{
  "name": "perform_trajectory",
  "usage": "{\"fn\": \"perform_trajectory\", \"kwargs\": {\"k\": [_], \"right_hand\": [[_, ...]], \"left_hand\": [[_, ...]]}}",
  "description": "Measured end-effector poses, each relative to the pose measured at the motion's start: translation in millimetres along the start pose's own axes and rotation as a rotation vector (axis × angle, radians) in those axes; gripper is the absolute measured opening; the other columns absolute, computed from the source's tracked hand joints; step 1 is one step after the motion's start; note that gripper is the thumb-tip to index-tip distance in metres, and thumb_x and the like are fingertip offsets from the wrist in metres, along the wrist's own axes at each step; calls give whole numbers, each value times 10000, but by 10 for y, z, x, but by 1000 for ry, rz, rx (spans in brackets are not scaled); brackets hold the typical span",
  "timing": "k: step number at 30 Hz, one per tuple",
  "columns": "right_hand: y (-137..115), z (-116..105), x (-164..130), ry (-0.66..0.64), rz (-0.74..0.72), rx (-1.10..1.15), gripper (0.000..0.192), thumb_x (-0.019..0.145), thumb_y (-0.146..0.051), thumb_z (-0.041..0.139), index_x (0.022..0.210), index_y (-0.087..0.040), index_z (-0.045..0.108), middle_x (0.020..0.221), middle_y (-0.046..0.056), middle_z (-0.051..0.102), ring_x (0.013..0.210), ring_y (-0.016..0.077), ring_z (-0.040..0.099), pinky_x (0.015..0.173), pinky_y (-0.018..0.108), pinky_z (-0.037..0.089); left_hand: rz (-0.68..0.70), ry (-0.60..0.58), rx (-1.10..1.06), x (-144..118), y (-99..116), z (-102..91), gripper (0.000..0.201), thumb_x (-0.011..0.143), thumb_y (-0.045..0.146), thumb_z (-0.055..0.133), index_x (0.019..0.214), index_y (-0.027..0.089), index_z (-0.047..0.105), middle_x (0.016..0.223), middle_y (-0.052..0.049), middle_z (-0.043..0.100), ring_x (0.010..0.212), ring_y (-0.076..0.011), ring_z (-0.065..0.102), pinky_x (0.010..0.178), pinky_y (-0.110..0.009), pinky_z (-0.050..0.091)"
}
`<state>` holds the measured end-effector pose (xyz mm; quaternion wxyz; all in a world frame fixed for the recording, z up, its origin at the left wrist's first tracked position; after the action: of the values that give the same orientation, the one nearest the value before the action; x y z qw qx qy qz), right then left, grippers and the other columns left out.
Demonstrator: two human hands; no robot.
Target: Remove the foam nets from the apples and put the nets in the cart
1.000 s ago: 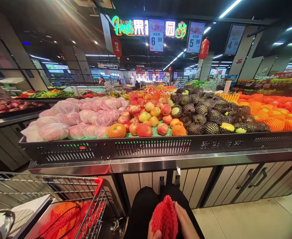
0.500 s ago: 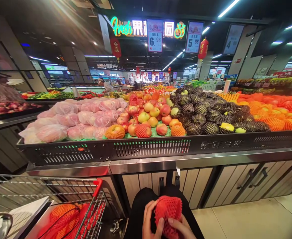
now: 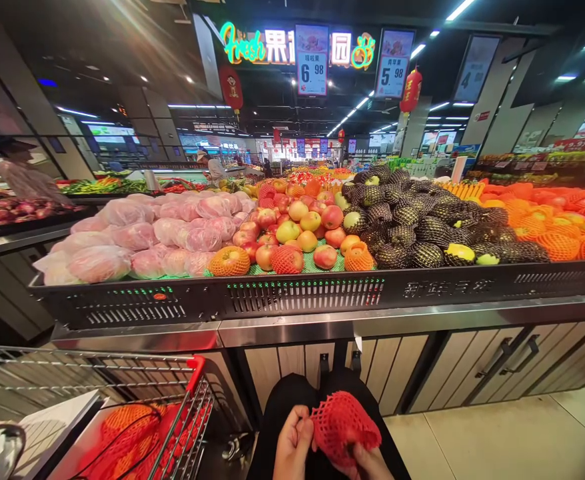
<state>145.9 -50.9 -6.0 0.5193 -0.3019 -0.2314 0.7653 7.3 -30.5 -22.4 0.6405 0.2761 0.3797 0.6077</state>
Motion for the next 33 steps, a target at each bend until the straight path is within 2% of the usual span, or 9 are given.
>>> {"fn": "perform_trajectory", "kwargs": {"k": [3,8,13,16,18,22,26,30,33], "right_hand": [[28,18,-1,78,56,3,687,529,-373,935,1147,-186,698,1024,128,790,984,333,735,948,496,532],[61,35,16,162,-2,54,701,510,-298,935,1154,-189,682,1103,130,773,1018,349,717,922,510,540],[82,-16,25,131,-50,67,492,592,-439,869,989,-187,726,959,118,778,1031,351,700,929,506,529],[78,-20,29,101,-63,67,446,628,-476,837,961,-199,729,928,111,773,1021,346,700,941,520,518],[68,-19,38,80,-80,83,434,632,-469,837,964,-210,732,927,107,774,1016,340,702,961,526,505],[47,-54,59,52,-92,77,469,619,-499,845,978,-216,739,982,112,776,1068,339,681,1006,529,479],[57,-36,51,7,-70,43,566,604,-483,864,1076,-205,719,1056,118,769,1081,333,674,1027,522,460],[55,53,52,30,-65,-19,703,577,-444,885,1193,-192,657,1131,130,745,1145,335,640,1020,502,462],[-92,77,136,67,-115,-108,776,574,-421,891,1257,-191,603,1156,132,729,1151,334,631,1014,489,466]], "left_hand": [[-60,-29,-37,56,-12,-65,454,766,575,734,870,214,479,555,92,484,502,-56,374,537,-191,291],[-39,-57,-65,47,-29,-66,446,724,493,804,766,195,475,613,62,540,550,-62,460,564,-187,356],[-105,-367,-69,-38,-113,15,552,501,476,934,834,185,604,760,-4,655,653,-107,566,652,-224,436],[-177,-513,126,-45,-130,19,456,530,473,920,762,139,715,740,-31,644,686,-129,573,682,-241,443],[-139,-493,257,-11,-77,-11,402,591,490,882,702,131,741,775,-49,638,693,-136,553,655,-240,434],[54,-345,507,104,132,-134,346,725,480,789,706,138,739,898,-77,620,742,-149,535,602,-217,388],[201,-223,596,174,264,-259,337,833,475,677,750,149,700,915,-79,605,803,-170,543,633,-221,388],[177,-244,616,149,260,-279,332,852,486,646,798,160,684,903,-64,602,798,-171,547,636,-224,406],[151,-204,683,118,307,-276,316,843,484,658,872,171,694,864,-46,603,764,-159,546,622,-217,409]]}}
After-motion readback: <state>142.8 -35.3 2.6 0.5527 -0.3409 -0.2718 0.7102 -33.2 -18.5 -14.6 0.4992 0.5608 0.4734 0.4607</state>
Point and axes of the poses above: each hand's wrist, its own x-axis towards the middle knuckle, its own z-axis out of the palm, y = z × x, the point moved 2 cm from there along x, towards the middle knuckle
